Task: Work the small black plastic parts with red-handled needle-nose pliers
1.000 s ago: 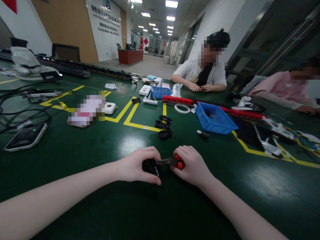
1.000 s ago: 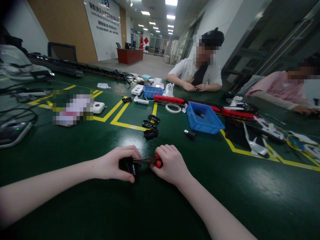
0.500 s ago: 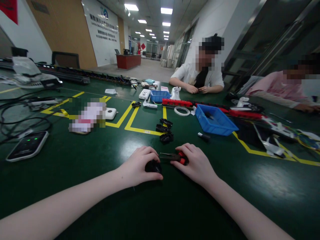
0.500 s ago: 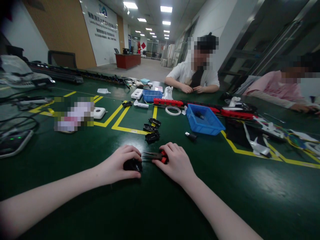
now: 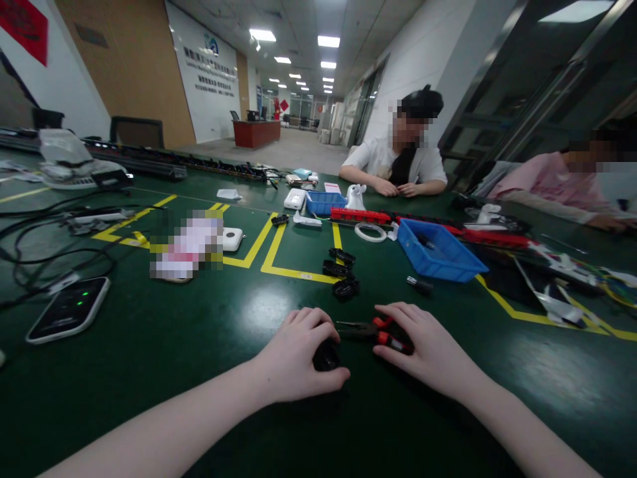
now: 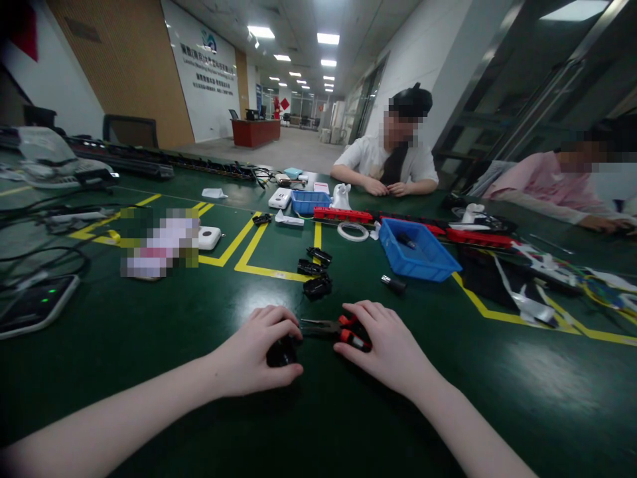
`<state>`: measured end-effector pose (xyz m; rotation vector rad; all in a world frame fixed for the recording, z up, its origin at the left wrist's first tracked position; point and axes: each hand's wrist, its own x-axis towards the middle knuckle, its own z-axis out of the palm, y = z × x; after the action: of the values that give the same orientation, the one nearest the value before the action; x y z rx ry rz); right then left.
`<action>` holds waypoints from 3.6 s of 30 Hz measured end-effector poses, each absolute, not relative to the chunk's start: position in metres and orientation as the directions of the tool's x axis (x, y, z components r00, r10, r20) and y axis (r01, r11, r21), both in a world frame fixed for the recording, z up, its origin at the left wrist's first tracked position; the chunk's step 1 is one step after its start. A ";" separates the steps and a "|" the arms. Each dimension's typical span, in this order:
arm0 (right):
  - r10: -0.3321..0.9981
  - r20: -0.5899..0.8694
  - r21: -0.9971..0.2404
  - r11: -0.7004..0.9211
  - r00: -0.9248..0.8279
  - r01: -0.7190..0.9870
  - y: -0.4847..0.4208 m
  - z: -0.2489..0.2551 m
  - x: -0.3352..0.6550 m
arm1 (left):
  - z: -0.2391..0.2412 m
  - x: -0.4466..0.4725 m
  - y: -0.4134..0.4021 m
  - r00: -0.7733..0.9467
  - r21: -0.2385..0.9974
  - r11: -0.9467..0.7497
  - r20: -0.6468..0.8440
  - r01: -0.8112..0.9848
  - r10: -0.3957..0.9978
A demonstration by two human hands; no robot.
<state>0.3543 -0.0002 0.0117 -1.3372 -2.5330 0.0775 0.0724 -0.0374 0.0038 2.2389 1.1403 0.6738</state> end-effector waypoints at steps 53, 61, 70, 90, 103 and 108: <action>0.525 0.591 0.083 0.716 -0.612 0.694 -0.049 0.005 0.391 | -0.002 0.073 -0.038 0.524 0.698 -0.513 0.228 0.500 0.821; 0.515 0.572 0.093 0.733 -0.639 0.674 -0.052 0.004 0.386 | 0.002 0.074 -0.039 0.460 0.661 -0.446 0.167 0.604 0.872; 0.551 0.611 0.016 0.710 -0.569 0.704 -0.053 0.006 0.378 | -0.001 0.074 -0.036 0.509 0.666 -0.482 0.175 0.569 0.843; 0.534 0.563 0.039 0.746 -0.631 0.665 -0.052 0.007 0.377 | 0.000 0.073 -0.035 0.540 0.709 -0.490 0.181 0.508 0.822; 0.527 0.560 0.047 0.750 -0.639 0.660 -0.052 0.009 0.377 | -0.001 0.070 -0.036 0.579 0.723 -0.505 0.179 0.471 0.796; 0.534 0.555 0.037 0.750 -0.638 0.660 -0.050 0.007 0.377 | -0.002 0.070 -0.035 0.570 0.730 -0.499 0.183 0.468 0.801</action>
<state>0.3774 -0.0504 0.0072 -0.8984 -2.4236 -0.3216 0.0695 -0.0346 -0.0023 2.1695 1.0093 0.6828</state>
